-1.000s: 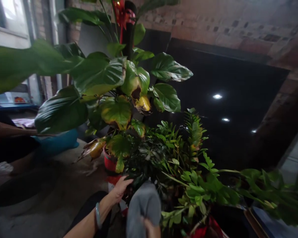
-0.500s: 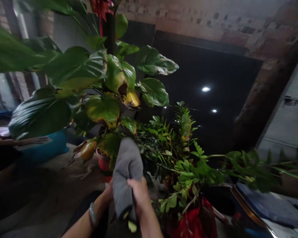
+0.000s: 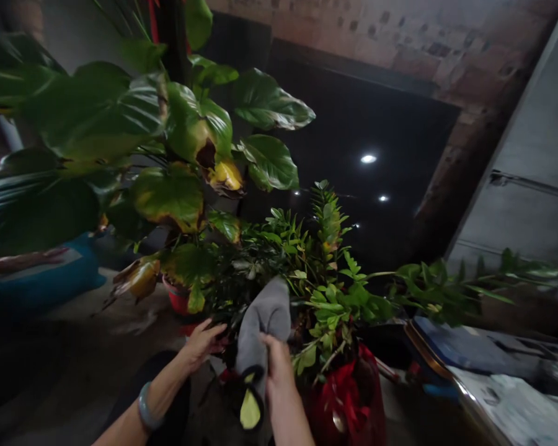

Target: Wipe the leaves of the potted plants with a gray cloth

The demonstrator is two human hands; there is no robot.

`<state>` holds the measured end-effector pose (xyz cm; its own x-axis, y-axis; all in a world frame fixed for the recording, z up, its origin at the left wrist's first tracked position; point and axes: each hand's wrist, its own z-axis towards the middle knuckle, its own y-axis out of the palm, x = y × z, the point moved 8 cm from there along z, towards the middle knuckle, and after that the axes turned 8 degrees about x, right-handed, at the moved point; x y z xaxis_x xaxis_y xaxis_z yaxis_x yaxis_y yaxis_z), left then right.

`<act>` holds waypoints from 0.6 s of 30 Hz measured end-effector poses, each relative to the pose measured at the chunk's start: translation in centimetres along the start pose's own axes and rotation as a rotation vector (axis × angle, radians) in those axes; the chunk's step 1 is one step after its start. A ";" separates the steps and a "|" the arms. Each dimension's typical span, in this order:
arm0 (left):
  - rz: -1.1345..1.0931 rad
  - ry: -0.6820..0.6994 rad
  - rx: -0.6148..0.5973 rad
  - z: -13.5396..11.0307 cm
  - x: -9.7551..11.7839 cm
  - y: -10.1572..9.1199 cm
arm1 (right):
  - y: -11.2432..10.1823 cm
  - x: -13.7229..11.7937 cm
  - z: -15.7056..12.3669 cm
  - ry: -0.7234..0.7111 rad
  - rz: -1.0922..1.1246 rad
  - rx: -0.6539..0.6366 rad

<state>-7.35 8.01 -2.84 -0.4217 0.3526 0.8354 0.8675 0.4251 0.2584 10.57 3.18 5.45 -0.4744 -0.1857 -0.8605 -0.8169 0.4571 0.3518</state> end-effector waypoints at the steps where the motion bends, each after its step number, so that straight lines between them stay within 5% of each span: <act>1: 0.009 0.004 0.027 -0.6 0.0 -0.8 | -0.7 1.3 -0.5 0.031 -0.011 0.016; 5: -0.009 0.001 0.024 -4.0 -1.0 -3.7 | -4.7 4.2 -2.6 0.059 -0.090 0.024; 10: -0.198 -0.118 -0.432 -10.4 -2.7 -0.4 | -5.9 4.7 -2.7 -0.009 -0.168 -0.089; 18: -0.294 -0.217 -0.161 -13.2 -1.6 0.6 | -2.8 3.5 -4.4 0.010 -0.286 -0.342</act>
<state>-2.66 -3.33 2.39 -0.6894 0.4100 0.5972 0.7243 0.4043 0.5585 9.74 -2.59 3.06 -0.2154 -0.2721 -0.9378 -0.9765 0.0721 0.2033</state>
